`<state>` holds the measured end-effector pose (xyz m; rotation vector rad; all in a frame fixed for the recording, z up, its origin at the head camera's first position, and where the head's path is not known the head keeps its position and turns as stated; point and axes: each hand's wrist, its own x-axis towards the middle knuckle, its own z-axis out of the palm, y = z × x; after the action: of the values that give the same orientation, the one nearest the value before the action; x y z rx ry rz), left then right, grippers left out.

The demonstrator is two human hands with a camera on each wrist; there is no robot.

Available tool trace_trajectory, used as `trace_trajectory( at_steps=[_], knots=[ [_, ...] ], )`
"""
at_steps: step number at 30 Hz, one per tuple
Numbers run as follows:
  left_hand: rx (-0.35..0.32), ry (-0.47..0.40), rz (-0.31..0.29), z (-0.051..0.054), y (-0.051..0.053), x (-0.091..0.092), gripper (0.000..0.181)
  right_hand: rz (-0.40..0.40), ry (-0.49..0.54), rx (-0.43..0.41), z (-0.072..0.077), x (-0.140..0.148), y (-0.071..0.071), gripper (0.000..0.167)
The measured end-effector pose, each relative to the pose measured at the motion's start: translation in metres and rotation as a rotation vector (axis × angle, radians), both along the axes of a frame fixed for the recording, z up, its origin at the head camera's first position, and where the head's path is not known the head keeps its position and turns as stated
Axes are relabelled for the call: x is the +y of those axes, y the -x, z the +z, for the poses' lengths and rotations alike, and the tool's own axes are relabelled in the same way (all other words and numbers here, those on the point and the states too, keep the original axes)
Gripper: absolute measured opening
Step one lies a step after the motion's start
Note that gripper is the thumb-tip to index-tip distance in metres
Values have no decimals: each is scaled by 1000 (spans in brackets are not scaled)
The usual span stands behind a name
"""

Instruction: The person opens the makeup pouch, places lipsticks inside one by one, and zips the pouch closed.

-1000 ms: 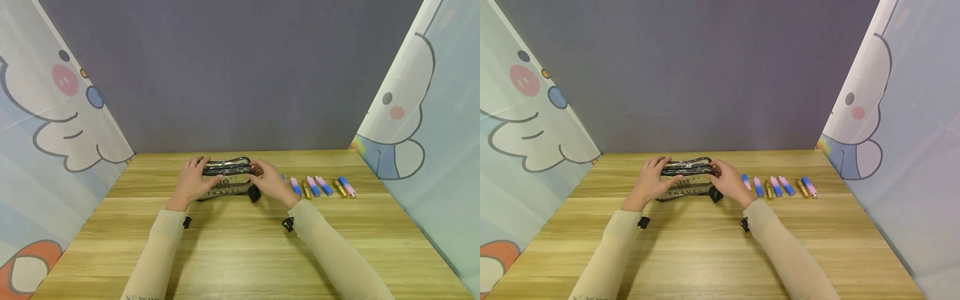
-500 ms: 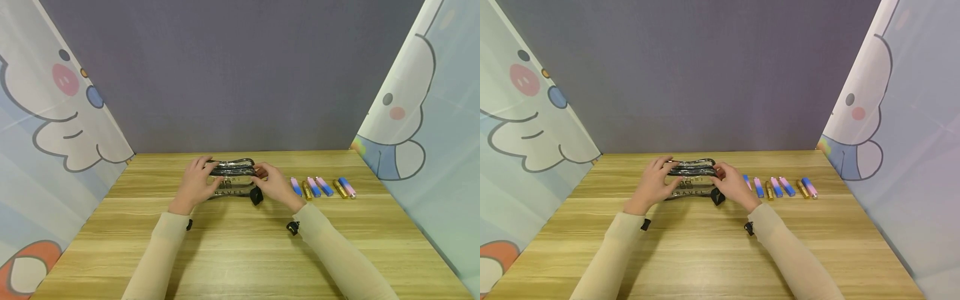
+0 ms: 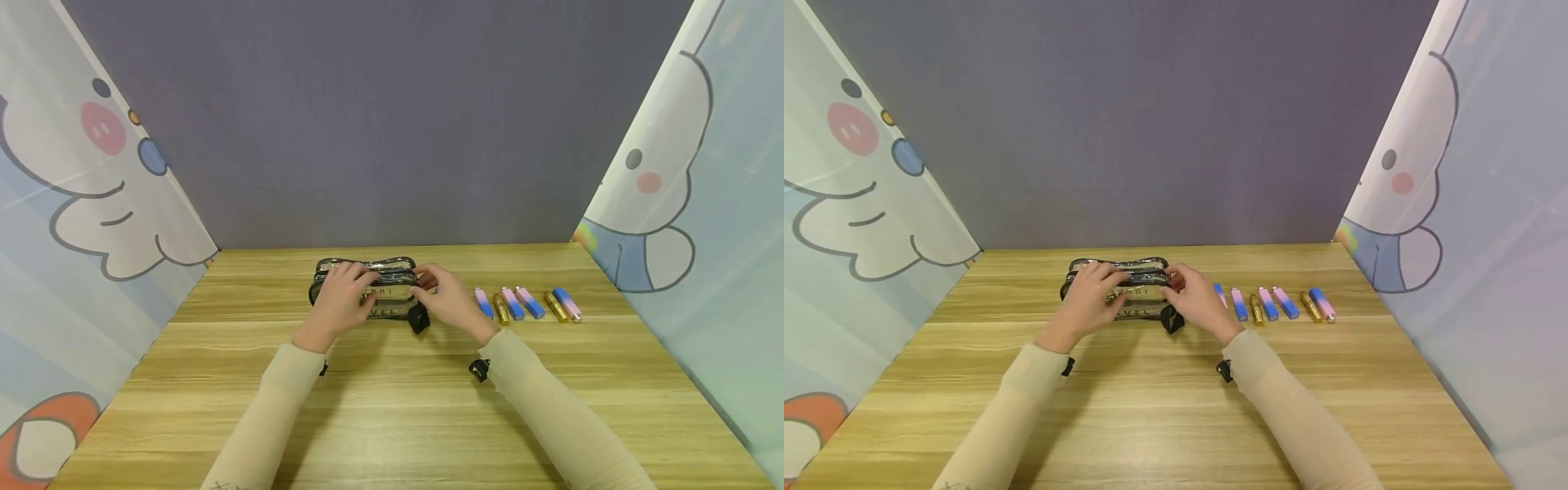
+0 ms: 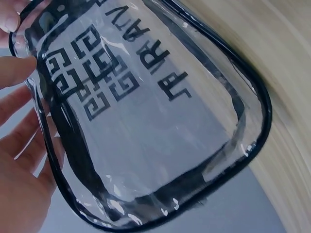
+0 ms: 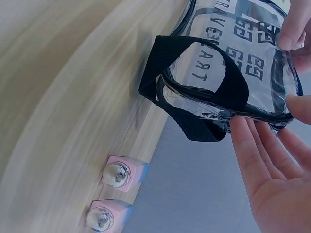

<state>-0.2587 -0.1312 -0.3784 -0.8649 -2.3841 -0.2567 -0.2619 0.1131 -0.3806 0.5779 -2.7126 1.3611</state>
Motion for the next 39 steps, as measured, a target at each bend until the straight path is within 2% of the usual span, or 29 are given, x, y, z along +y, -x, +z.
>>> trace_trajectory(
  at_steps=[4, 14, 21, 27, 32, 39],
  knots=[
    [10, 6, -24, 0, 1, 5, 25, 2, 7, 2, 0, 1, 1, 43],
    [-26, 32, 0, -1, 1, 9, 19, 44, 0, -8, 0, 9, 5, 38],
    [-72, 5, 12, -1, 0, 8, 21, 85, -8, -42, 1, 17, 8, 32],
    [-77, -19, 0, -1, 0, 7, 21, 47, 11, -74, -2, 17, 14, 30],
    [-64, -25, -3, -2, 0, 7, 21, 5, 33, -153, -5, 12, 20, 27],
    [-67, -15, 5, -1, 1, 8, 21, 1, -20, -181, -8, 8, 28, 29]
  ],
)
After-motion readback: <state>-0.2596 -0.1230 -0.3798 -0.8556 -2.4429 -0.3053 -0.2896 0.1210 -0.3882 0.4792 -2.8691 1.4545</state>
